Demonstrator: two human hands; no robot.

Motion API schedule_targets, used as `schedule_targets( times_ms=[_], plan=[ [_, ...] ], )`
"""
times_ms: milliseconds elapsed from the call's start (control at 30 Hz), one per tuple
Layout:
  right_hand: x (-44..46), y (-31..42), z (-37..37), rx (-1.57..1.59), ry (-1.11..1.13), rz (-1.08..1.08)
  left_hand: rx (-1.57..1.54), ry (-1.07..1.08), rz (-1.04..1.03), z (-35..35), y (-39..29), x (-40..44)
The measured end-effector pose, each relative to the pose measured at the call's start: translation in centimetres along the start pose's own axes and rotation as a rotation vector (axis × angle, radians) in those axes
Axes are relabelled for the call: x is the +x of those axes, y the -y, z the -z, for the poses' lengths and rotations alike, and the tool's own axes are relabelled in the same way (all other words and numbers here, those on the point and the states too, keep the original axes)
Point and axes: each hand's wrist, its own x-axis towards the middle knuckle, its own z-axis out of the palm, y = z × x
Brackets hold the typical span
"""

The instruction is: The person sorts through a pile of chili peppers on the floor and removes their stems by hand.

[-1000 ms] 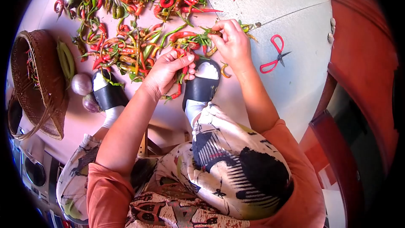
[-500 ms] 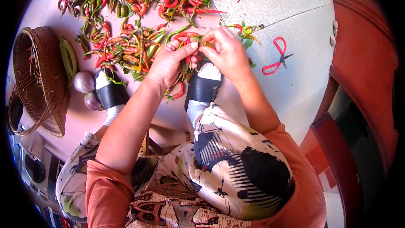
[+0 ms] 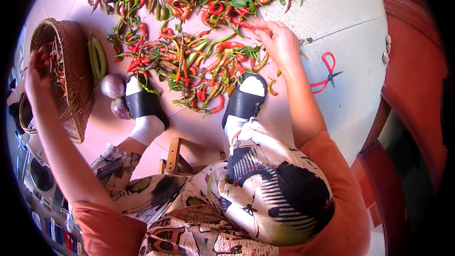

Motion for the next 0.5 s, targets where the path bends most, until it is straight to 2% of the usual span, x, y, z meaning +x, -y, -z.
schedule_targets(
  times_ms=[33,67,100,133,200,267,300,367,400,433,467,500],
  plan=[
    [-0.5,-0.4,-0.4,0.072,0.077,-0.039,0.147,-0.131,0.000,5.7,0.4,4.0],
    [-1.1,-1.2,-1.1,0.070,0.080,-0.041,0.221,-0.194,-0.001,7.5,0.6,4.9],
    [-1.8,-1.1,-1.3,0.305,0.173,-0.112,0.293,-0.257,0.003,7.8,0.4,4.6],
    [-2.3,-1.2,-1.3,0.539,0.261,-0.184,0.192,-0.141,0.183,8.3,0.4,4.1],
    [-3.8,-1.2,0.2,0.581,0.288,-0.189,0.091,-0.009,0.369,6.8,1.2,3.7],
    [-4.6,-1.1,1.5,0.806,0.483,-0.452,0.485,-0.169,-0.169,1.5,1.8,0.0],
    [-5.1,-1.9,1.0,0.862,0.475,-0.473,0.392,0.002,-0.418,-3.5,2.5,-2.9],
    [-5.5,-2.7,1.5,0.952,0.485,-0.487,0.496,-0.066,-0.566,-10.7,4.2,-6.7],
    [-5.6,-2.9,1.7,1.047,0.489,-0.502,0.515,-0.061,-0.347,-17.8,3.2,-14.0],
    [-5.7,-2.8,1.7,1.045,0.491,-0.504,0.693,0.027,-0.570,-20.4,4.0,-16.7],
    [-5.7,-2.8,1.8,1.050,0.468,-0.530,0.611,0.219,-0.699,-21.6,6.9,-17.6],
    [-5.7,-2.9,1.9,1.056,0.443,-0.556,0.794,0.282,-0.784,-24.3,8.7,-20.2]
  ],
)
